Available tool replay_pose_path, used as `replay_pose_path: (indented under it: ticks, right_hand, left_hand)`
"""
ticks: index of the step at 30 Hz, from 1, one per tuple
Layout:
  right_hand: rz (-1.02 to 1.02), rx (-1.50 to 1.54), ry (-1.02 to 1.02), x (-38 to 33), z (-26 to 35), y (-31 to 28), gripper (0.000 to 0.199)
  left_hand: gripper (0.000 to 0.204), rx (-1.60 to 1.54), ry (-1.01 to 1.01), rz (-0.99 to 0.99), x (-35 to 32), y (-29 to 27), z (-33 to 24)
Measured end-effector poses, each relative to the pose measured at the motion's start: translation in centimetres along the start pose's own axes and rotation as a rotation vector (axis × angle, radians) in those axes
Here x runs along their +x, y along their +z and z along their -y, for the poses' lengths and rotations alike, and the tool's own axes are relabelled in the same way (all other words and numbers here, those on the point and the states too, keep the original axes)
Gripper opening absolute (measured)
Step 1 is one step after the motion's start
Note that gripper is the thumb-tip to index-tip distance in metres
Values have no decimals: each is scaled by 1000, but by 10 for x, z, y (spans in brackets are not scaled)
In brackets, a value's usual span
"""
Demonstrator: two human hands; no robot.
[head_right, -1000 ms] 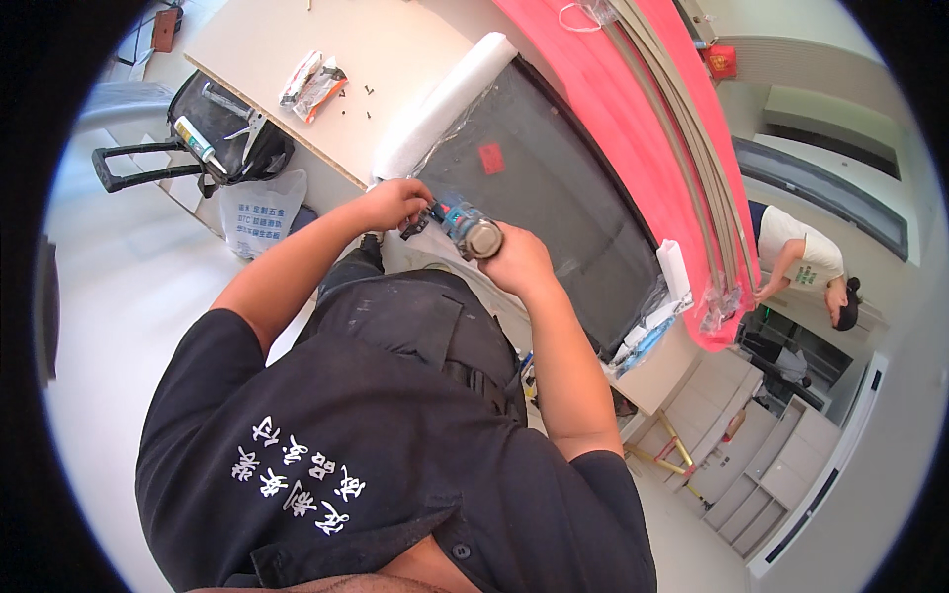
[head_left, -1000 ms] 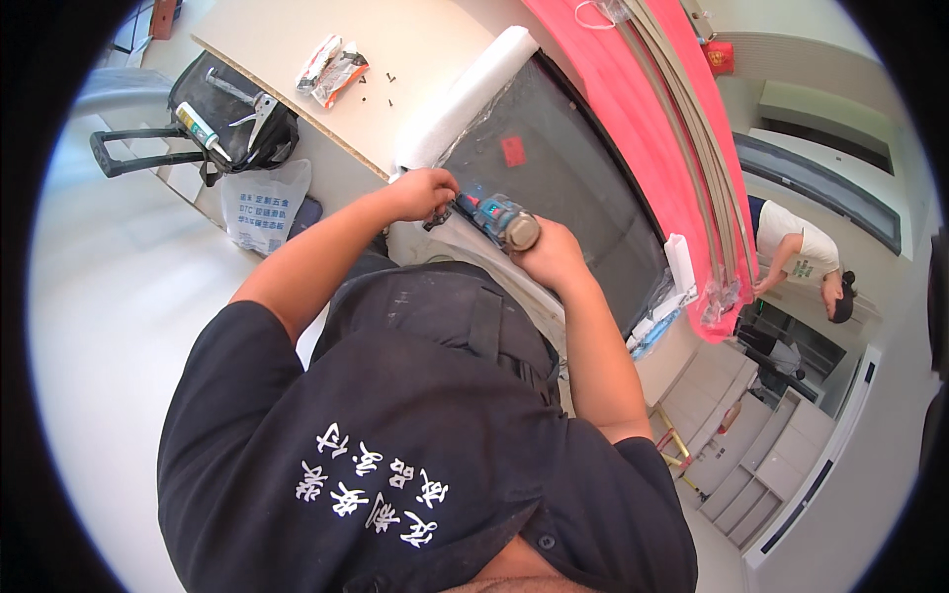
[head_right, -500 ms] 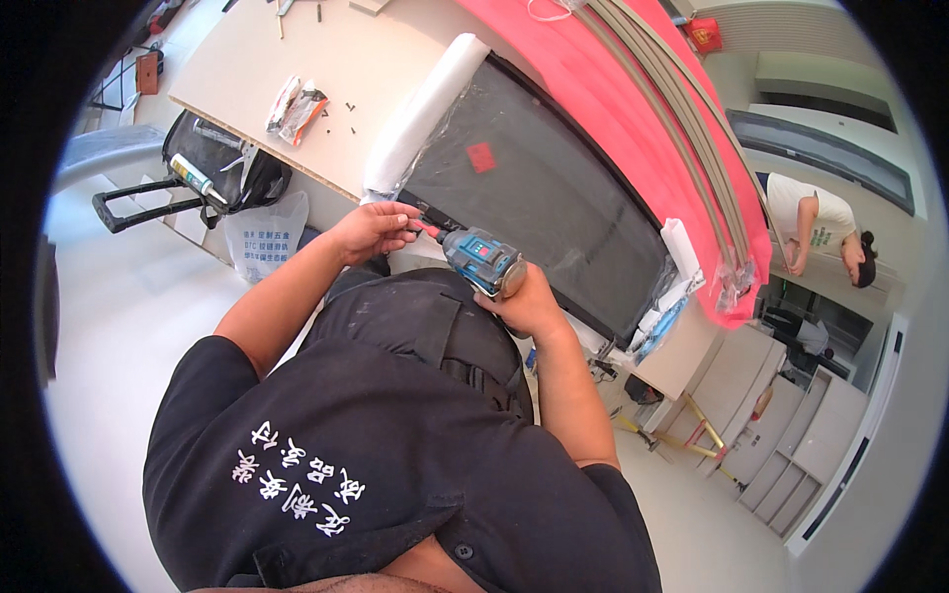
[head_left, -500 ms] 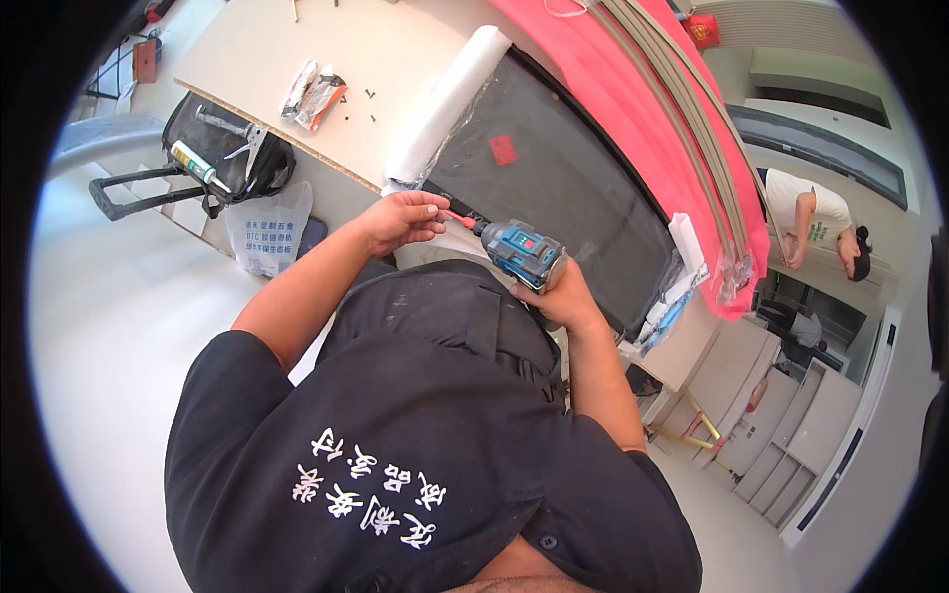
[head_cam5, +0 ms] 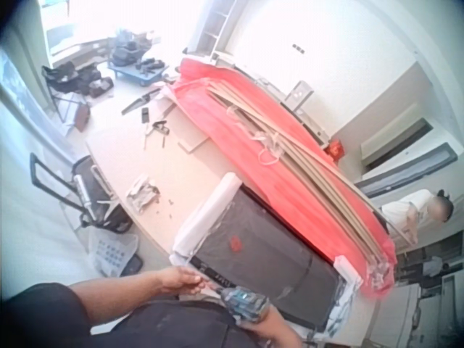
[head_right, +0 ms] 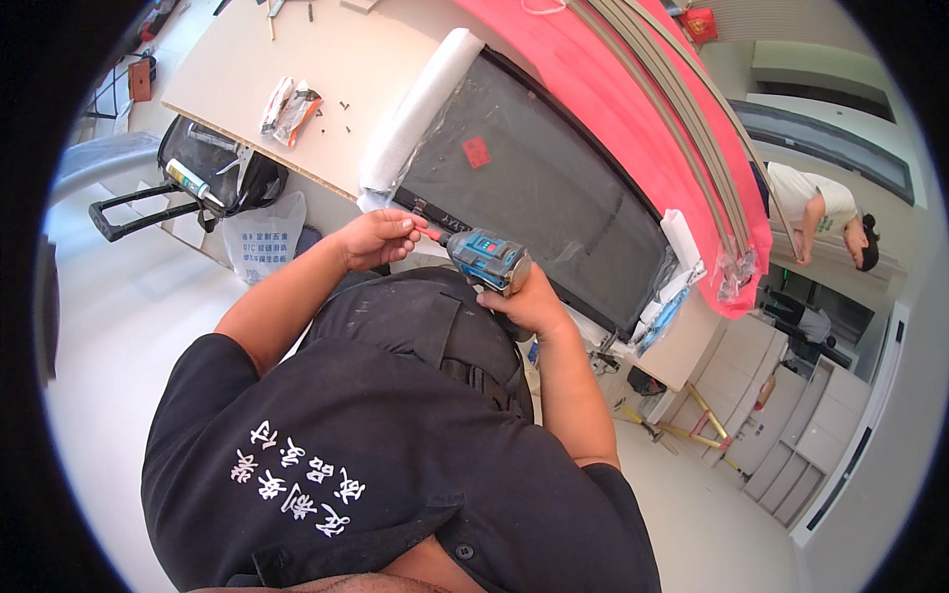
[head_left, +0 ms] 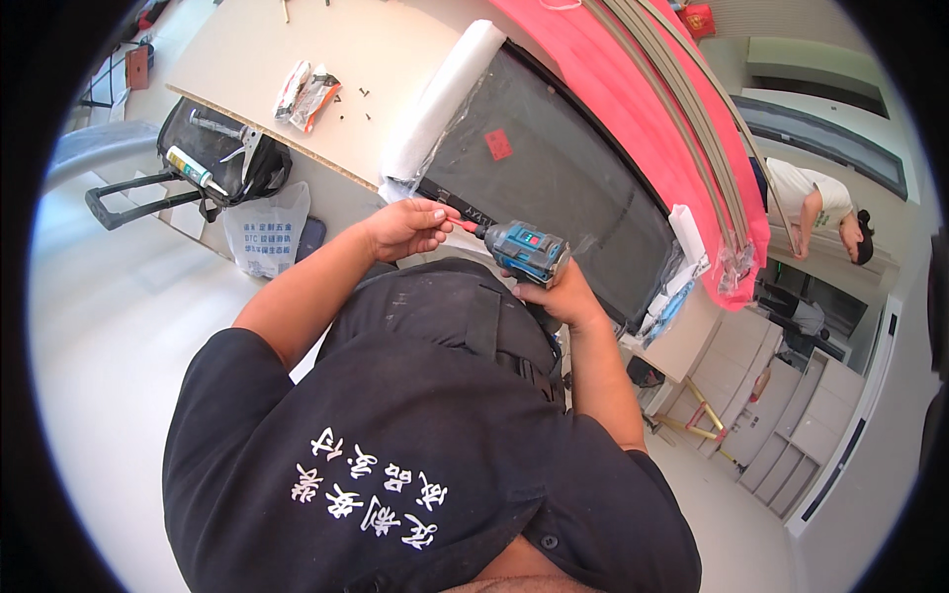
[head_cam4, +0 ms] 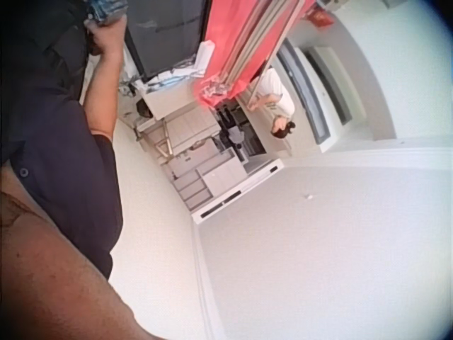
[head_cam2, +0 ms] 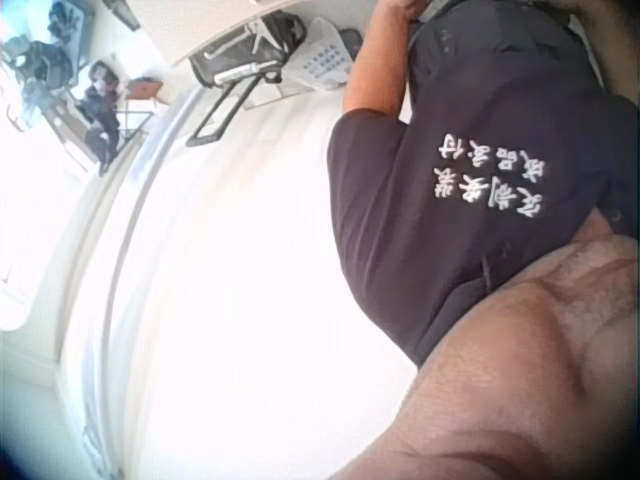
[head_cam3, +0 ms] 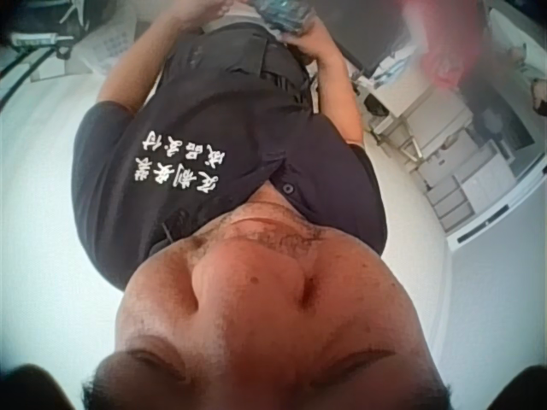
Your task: The person assembles a window frame by peeling protective film from the glass, applying sealant from a tube, positioning metal brackets, and securing them with a power drill.
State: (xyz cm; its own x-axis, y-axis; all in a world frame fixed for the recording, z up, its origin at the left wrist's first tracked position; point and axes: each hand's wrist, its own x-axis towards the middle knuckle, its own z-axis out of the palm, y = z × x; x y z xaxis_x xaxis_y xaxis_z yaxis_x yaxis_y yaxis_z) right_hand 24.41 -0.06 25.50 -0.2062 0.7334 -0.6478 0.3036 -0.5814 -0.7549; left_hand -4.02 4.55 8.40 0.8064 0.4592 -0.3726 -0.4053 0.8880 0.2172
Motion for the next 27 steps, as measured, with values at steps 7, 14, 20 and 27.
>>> replay_pose_path:
  ticks: [7,14,20,27]
  right_hand:
    - [41,71,92,5,17,-1,58]
    - [-7,-19,-9,24,12,4,46]
    - [-107,-368,99,62,-13,2,31]
    - [-91,-557,61,92,-20,15,35]
  left_hand:
    - [23,-65,-46,22,6,-8,6]
    - [36,117,4,-155,4,1,10]
    - [40,465,67,-529,8,-31,39]
    - [48,709,47,-542,4,-41,46]
